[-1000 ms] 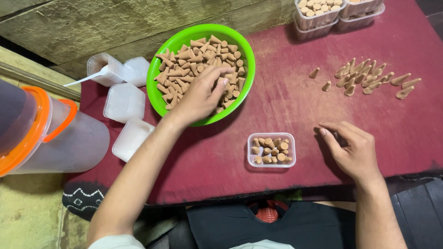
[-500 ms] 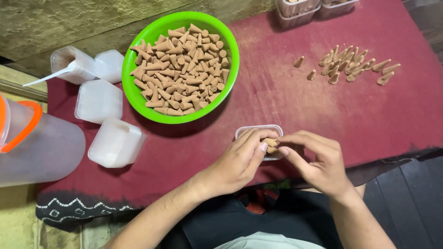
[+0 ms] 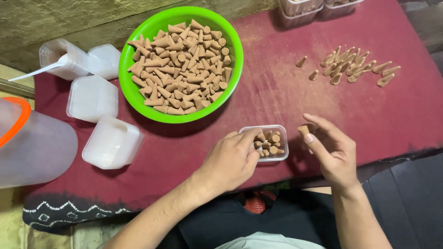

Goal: Packing incense cones from a bowl and a table surface into small plastic containers.

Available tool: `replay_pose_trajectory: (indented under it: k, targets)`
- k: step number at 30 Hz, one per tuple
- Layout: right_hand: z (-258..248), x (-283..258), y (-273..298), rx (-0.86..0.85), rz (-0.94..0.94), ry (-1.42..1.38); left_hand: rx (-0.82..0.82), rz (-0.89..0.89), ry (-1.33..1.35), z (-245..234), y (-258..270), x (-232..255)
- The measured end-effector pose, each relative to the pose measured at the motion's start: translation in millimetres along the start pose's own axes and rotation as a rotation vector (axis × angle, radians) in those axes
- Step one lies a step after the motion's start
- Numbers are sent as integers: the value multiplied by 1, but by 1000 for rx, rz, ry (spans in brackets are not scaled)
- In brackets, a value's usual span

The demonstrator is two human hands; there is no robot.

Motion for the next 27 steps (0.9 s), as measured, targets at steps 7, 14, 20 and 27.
replay_pose_trajectory:
  k: [7,14,20,27]
  targets:
    - [-10,22,15,141,59,44,-253,-239,-342,28,5,-15]
    - [-6,24,22,166,30,76,-264,-159,-372,24,-7,3]
    - [-10,27,21,134,-19,37,-212,-144,-251,8,-10,1]
    - [-8,-11,21,112,-181,167,90,-334,123,-37,30,-33]
Point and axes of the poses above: each hand's wrist, its own y-axis away from the middle knuckle, its own z-axis out of the palm, x = y × z, the point moved 8 cm from there along -y, towards the middle knuckle, and after that the axes turned 4 degrees about z, right-handed, at the moved point
